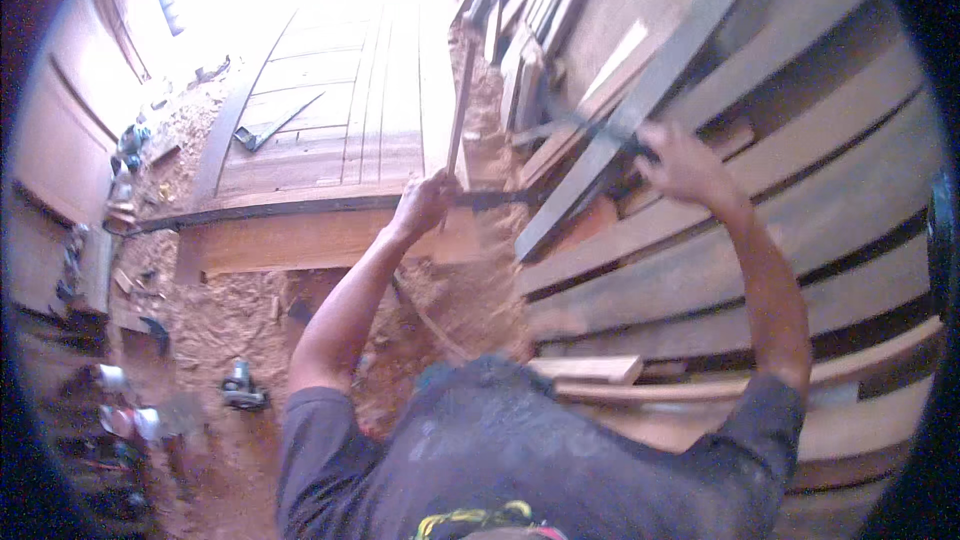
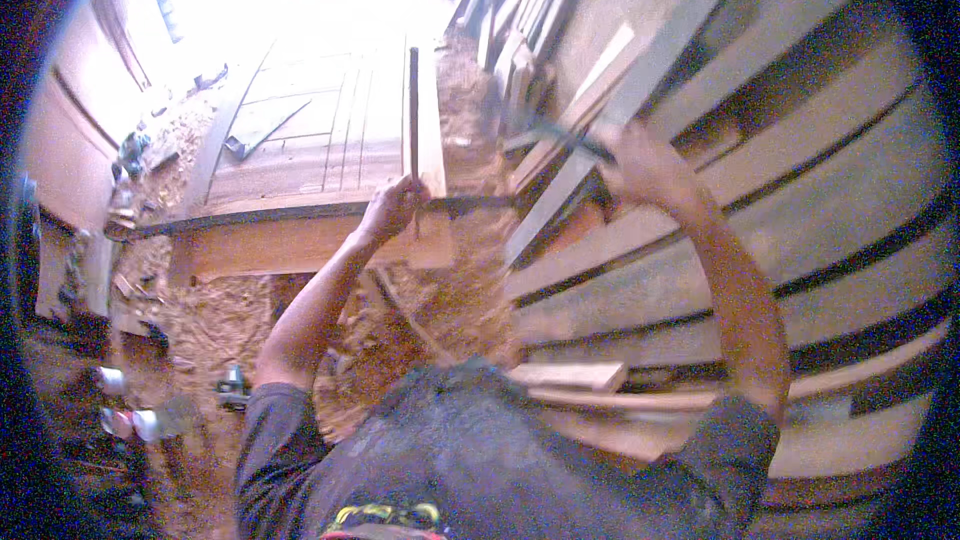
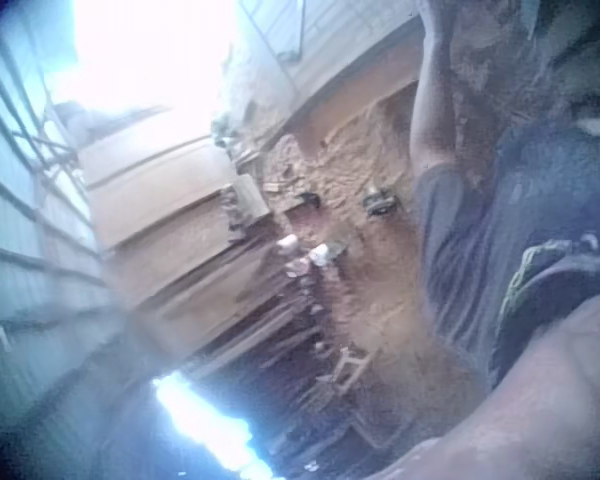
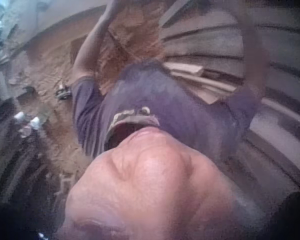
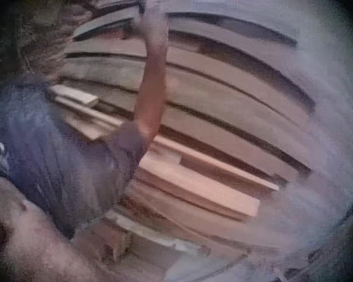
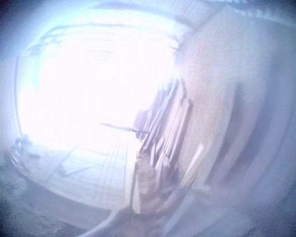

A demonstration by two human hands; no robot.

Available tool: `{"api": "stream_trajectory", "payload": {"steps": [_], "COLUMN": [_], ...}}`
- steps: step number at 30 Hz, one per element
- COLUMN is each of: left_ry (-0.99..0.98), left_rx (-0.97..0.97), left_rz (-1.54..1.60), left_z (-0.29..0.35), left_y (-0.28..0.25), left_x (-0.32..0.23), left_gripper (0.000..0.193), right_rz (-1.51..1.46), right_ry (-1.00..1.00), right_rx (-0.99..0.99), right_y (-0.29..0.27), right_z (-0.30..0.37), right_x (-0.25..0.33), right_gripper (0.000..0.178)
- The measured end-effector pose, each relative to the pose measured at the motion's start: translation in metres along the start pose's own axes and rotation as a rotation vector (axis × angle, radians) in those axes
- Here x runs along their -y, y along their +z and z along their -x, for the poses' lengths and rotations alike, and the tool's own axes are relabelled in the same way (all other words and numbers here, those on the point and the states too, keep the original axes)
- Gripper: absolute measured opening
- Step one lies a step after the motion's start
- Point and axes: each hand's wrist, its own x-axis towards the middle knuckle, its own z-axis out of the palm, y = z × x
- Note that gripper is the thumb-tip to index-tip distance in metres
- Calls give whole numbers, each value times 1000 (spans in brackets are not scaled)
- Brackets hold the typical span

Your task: The person repeatedly hammers a thin wooden strip against a curved wooden structure, likely to shape or secure it. The worker holds the strip with one hand and strikes it with a hammer in the other, continuing the action across multiple positions along the curve.

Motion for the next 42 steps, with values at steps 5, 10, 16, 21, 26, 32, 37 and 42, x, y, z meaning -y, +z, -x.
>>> {"api": "stream_trajectory", "payload": {"steps": [5, 10, 16, 21, 26, 32, 37, 42], "left_ry": [-125, -701, -1052, -885, -944, -869, -883, -943], "left_rx": [-21, -326, -328, -402, -446, -490, -558, -434], "left_rz": [265, 630, 1588, 1995, 1881, 1972, 1941, 1959], "left_z": [10, 104, 166, 115, 116, 115, 113, 113], "left_y": [-8, 34, 124, 143, 141, 142, 152, 157], "left_x": [-31, 7, 82, 67, 72, 73, 75, 81], "left_gripper": [20, 33, 58, 50, 48, 48, 49, 58], "right_rz": [-90, -627, -1115, -995, -1016, -974, -1055, -931], "right_ry": [173, 578, 984, 983, 941, 864, 852, 699], "right_rx": [-31, -52, 121, 196, 159, 50, -53, -353], "right_y": [42, 186, 263, 265, 267, 257, 247, 246], "right_z": [97, 237, 301, 314, 311, 284, 268, 255], "right_x": [-25, 7, 95, 117, 122, 120, 120, 112], "right_gripper": [28, 26, 17, 16, 16, 16, 13, 18]}}
